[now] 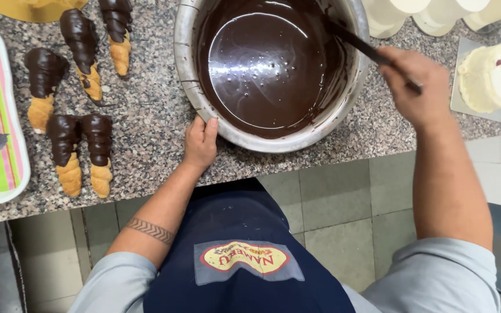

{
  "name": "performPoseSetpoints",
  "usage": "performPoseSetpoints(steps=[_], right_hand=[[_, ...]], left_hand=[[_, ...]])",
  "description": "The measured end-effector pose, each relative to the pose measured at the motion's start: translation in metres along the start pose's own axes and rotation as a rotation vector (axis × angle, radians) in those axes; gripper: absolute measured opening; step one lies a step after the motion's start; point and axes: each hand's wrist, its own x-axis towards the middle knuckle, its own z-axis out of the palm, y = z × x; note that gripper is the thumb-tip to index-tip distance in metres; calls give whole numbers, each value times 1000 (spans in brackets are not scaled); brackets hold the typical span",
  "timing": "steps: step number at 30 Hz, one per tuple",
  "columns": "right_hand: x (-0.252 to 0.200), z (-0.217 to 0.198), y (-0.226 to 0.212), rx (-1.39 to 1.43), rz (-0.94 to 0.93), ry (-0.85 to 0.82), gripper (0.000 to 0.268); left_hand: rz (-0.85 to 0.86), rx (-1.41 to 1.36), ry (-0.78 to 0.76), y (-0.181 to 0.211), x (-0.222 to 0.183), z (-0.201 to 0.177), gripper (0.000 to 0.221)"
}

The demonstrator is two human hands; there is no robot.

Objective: The person stirs a bowl of melted chocolate with a spatula and dips cream horns into it one at a time. They place the chocolate-covered cream horns onto the counter next to a tray of plain ones.

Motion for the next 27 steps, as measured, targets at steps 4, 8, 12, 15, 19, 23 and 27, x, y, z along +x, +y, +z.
performPoseSetpoints(steps=[4,8,12,15,19,23,27], right_hand=[[-4,-8,-16,58,111,-66,26],[-25,-3,-54,299,289,-170,23],[-43,20,-106,360,105,-211,30],[-33,59,-133,527,125,-179,29],[7,113,-140,593,7,105,30],[27,108,-106,233,-36,289,28],[-12,69,-91,140,136,294,25]], left_hand=[[-35,34,-2,-4,-1,0,45],[-23,60,4,-7,-3,2,45],[-43,91,6,-11,-2,3,44],[-35,35,29,-8,-3,3,42],[-39,38,53,-5,-3,3,40],[-35,76,53,-5,-1,1,39],[-45,13,25,-9,-2,2,40]])
